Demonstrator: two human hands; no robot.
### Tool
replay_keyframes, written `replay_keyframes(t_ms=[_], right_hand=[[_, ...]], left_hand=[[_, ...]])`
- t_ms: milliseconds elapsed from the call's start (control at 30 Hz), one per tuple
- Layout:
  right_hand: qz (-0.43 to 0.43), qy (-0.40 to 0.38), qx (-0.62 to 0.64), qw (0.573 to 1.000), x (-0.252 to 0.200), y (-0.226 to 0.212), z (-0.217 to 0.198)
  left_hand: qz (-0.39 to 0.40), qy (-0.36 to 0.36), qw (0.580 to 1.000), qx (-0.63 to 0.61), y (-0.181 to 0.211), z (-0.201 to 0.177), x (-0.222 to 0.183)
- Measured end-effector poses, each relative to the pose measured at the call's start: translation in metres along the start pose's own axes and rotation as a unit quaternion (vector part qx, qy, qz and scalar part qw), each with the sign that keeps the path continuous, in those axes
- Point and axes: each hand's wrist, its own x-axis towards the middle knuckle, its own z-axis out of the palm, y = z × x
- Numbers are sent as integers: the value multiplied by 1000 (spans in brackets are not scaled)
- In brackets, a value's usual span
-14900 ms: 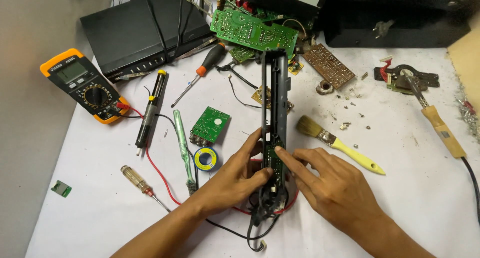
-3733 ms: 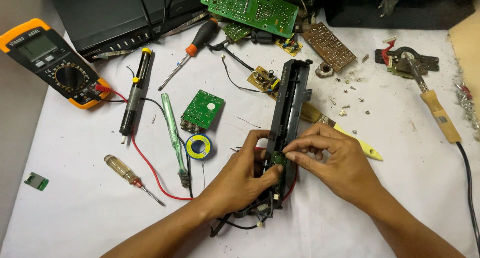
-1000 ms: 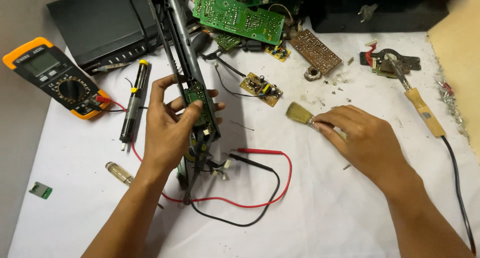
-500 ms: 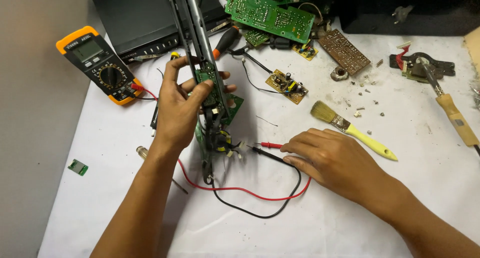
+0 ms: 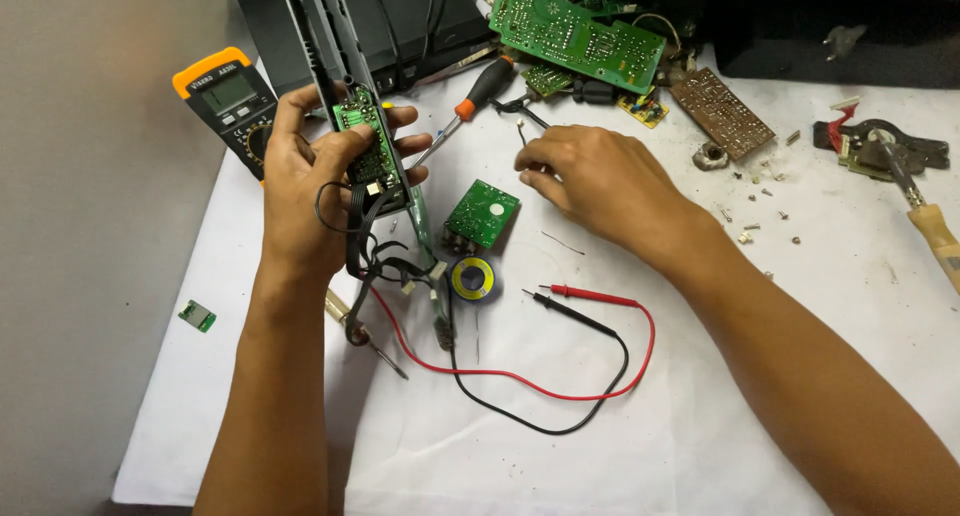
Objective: Cleaning and disassembling electronic circuit boards from a plastic housing using a brush and screwdriver on a workbench.
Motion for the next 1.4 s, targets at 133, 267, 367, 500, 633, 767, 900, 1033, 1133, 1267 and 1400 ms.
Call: replay_keyframes(t_ms=[133,267,367,500,633,767,900,1033,1133,1267,1400], right_hand=[[-61,-14,2,998,29,-19,18],[-81,-51,-5,995,29,-37,27],[-101,-11,-19,995,16,-29,26],[-43,94,-77,992,4,18,18],[5,148,-202,968,20,83,14],[-39,108,-275,955,34,102,18],[-10,62,-427,902,41,111,39],[-4,79,-421,904,41,116,46],[20,119,-359,925,36,117,47],[17,114,-347,931,22,111,40],[-17,181,-274,944,0,105,22]], left_hand=[[2,0,1000,-7,3,-4,1],[-2,8,1000,-8,1,-3,3],[-4,0,1000,-7,-6,-2,5],[-15,-11,1000,-12,-13,2,4],[-27,-31,999,-24,-30,6,3],[-53,-97,994,-22,-48,21,-6],[-136,-104,985,-8,-62,41,-18],[-150,-127,979,59,-57,56,-33],[-170,-136,970,106,-60,60,-40],[-152,-131,962,186,-67,64,-45],[-161,-133,942,263,-64,71,-50]])
